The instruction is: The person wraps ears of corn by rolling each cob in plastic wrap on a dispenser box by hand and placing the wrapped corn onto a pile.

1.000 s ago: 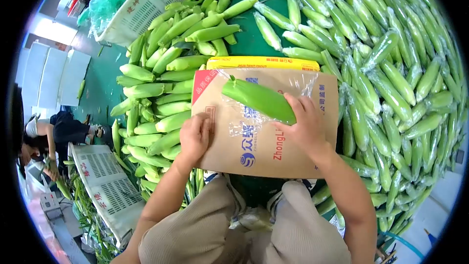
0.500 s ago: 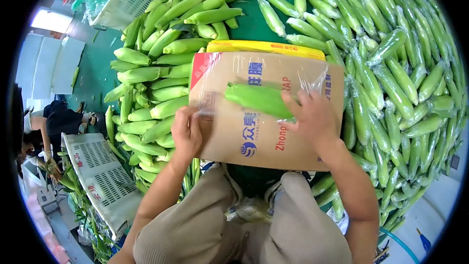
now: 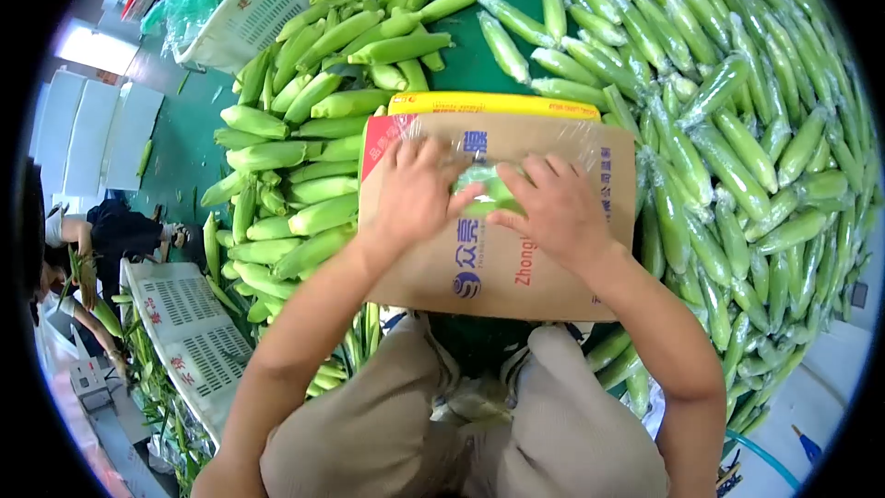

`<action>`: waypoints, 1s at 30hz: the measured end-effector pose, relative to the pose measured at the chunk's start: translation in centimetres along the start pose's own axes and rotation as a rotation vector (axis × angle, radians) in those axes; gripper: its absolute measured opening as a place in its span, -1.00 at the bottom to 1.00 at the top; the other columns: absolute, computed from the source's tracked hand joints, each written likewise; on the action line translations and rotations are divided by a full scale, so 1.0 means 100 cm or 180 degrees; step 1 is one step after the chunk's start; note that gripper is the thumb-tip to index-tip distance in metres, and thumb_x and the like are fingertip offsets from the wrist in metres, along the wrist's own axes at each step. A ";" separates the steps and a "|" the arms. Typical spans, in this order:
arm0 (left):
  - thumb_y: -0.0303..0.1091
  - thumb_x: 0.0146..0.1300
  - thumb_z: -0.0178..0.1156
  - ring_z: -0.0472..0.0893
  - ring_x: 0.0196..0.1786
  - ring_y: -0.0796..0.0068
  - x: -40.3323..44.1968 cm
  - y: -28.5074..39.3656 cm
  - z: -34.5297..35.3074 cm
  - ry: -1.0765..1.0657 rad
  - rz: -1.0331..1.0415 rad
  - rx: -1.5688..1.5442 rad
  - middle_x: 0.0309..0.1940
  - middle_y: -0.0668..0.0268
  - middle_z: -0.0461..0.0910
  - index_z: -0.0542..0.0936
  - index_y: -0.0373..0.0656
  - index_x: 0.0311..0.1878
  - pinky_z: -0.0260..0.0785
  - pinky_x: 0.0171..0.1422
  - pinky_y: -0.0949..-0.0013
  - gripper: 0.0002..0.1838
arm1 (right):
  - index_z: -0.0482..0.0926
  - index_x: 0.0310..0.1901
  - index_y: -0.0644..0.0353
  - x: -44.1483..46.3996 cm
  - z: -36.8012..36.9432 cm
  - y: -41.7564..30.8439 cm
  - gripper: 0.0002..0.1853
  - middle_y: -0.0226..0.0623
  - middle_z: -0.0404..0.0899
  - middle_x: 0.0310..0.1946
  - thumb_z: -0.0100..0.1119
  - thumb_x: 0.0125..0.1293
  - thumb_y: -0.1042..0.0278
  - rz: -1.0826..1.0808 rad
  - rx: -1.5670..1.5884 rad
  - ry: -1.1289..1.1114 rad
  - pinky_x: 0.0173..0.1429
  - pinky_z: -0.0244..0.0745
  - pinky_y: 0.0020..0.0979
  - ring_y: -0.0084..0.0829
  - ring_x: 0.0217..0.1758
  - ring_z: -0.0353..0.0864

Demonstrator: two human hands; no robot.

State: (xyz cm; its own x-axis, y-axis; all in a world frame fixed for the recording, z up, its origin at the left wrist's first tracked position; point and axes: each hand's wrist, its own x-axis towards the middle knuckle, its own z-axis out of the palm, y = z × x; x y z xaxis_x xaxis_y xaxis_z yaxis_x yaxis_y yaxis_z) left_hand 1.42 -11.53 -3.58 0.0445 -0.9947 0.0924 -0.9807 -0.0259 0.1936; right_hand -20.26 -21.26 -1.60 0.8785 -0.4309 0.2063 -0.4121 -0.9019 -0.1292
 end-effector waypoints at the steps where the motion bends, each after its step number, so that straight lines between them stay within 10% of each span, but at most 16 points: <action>1: 0.07 0.36 0.29 0.41 0.42 0.14 0.029 -0.012 0.003 0.0419 0.0106 0.0283 0.24 0.16 0.56 0.65 0.01 0.27 0.12 0.55 -0.09 -0.48 | 0.55 0.26 0.12 0.008 0.000 0.001 -0.24 -0.22 0.56 0.12 0.39 0.17 -0.27 -0.0029 -0.0076 0.0072 0.20 0.50 -0.15 -0.17 0.17 0.54; 9: -0.39 0.15 0.37 0.52 0.29 0.06 0.045 -0.011 -0.007 0.1376 -0.0242 -0.0726 0.13 0.22 0.62 0.67 -0.05 0.12 0.30 0.27 0.04 -0.58 | 0.46 0.27 0.17 0.056 0.028 0.040 -0.22 -0.15 0.54 0.16 0.60 0.03 0.07 0.0445 0.0482 -0.0411 0.27 0.52 -0.10 -0.09 0.28 0.53; 17: -0.29 0.33 0.11 0.28 0.63 0.11 -0.013 0.036 -0.006 0.0542 0.0777 0.0254 0.56 0.17 0.35 0.44 -0.03 0.50 0.00 0.68 -0.17 -0.37 | 0.55 0.19 0.13 0.045 0.001 0.029 -0.36 -0.07 0.63 0.09 0.51 0.09 0.07 0.0649 0.1276 -0.0325 0.29 0.52 -0.05 0.02 0.20 0.59; 21: -0.23 0.24 0.20 0.51 0.46 0.21 -0.015 0.026 0.021 0.1507 0.1265 0.0659 0.42 0.23 0.52 0.51 0.04 0.38 0.20 0.59 -0.07 -0.41 | 0.57 0.22 0.16 0.021 0.000 0.022 -0.32 -0.05 0.65 0.14 0.53 0.11 0.01 0.0796 0.2267 -0.0984 0.31 0.51 -0.11 -0.02 0.24 0.60; 25: -0.27 0.19 0.28 0.68 0.05 0.35 -0.017 0.029 0.004 0.0977 0.1189 0.0332 0.17 0.33 0.65 0.53 0.01 0.25 0.51 0.13 0.21 -0.49 | 0.60 0.25 0.15 0.026 -0.018 0.015 -0.32 -0.04 0.68 0.08 0.43 0.22 -0.16 0.1016 0.2606 -0.2304 0.29 0.51 -0.21 -0.08 0.17 0.66; 29: -0.25 -0.10 0.49 0.72 0.01 0.17 -0.015 0.044 -0.026 -0.0992 0.0475 -0.0243 0.00 0.18 0.70 0.52 -0.14 0.10 0.55 0.08 0.18 -0.37 | 0.57 0.30 0.04 0.069 -0.034 0.040 -0.44 -0.14 0.53 0.37 0.24 0.42 -0.14 0.0778 0.1790 -0.3058 0.46 0.38 -0.21 -0.17 0.43 0.50; 30: -0.25 -0.09 0.48 0.71 0.02 0.11 -0.008 0.045 -0.033 -0.1353 0.0403 -0.0450 -0.02 0.13 0.71 0.51 -0.16 0.12 0.55 0.09 0.14 -0.36 | 0.52 0.37 -0.03 0.063 -0.012 0.036 -0.39 -0.20 0.45 0.45 0.20 0.43 -0.20 0.0256 0.1338 -0.2270 0.53 0.26 -0.10 -0.17 0.51 0.38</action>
State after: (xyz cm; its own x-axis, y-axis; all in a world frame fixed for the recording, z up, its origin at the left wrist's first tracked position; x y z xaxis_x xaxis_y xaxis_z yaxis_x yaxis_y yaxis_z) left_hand -2.36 -10.48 0.43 -0.1847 -0.9424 -0.2788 -0.9366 0.0828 0.3405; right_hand -16.49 -27.30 0.37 0.8508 -0.2448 -0.4649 -0.4799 -0.7223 -0.4980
